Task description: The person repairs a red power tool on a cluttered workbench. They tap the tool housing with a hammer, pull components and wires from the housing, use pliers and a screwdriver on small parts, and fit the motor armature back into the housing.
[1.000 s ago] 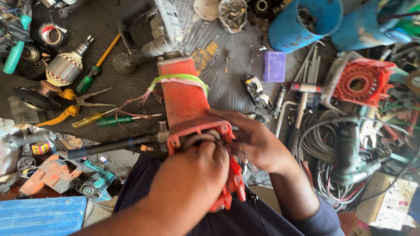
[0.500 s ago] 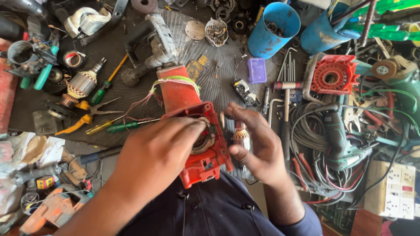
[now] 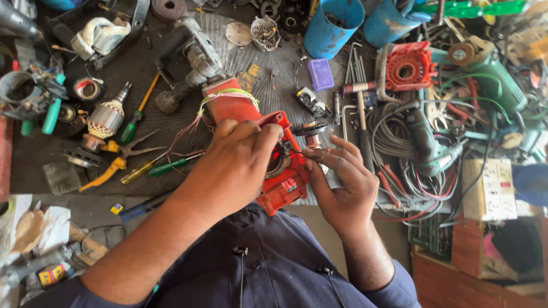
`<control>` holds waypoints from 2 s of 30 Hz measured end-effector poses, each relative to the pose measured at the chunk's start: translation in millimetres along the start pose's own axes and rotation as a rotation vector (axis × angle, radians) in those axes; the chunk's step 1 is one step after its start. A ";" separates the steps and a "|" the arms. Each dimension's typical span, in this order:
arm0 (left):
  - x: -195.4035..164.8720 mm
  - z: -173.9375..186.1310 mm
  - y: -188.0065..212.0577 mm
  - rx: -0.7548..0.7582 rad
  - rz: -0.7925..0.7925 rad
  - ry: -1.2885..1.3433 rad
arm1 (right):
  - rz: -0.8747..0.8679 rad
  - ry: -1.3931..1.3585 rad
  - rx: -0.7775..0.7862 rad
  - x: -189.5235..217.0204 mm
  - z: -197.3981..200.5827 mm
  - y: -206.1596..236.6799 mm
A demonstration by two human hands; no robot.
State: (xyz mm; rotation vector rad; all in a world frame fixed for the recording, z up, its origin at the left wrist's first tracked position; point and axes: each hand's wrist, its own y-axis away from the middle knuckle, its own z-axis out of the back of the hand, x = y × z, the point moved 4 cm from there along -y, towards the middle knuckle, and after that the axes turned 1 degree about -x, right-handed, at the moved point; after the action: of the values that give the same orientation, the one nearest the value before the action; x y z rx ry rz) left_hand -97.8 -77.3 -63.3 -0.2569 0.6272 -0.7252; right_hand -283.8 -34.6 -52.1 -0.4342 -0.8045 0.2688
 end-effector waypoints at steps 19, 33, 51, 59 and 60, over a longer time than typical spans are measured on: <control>6.1 0.0 4.7 0.162 -0.509 -0.436 | -0.207 0.281 -0.187 41.3 -19.5 33.7; -0.7 4.7 -16.0 0.315 -0.642 -0.415 | -0.241 0.125 -0.224 36.5 -20.4 52.7; -12.7 -8.8 -1.0 0.275 -0.710 -0.634 | -0.223 -0.099 -0.233 6.7 -7.2 56.9; -20.3 -10.5 -11.1 0.404 -0.640 -0.656 | -0.139 -0.245 -0.197 -6.2 0.9 60.6; -20.8 -10.8 -12.7 0.402 -0.642 -0.645 | -0.120 -0.248 -0.183 -8.4 1.7 61.6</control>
State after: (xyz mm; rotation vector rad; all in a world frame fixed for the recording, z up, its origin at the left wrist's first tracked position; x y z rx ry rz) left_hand -123.2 -72.3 -57.2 -0.3002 -0.2427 -1.2872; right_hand -294.8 16.7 -85.4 -0.5284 -1.0994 0.1387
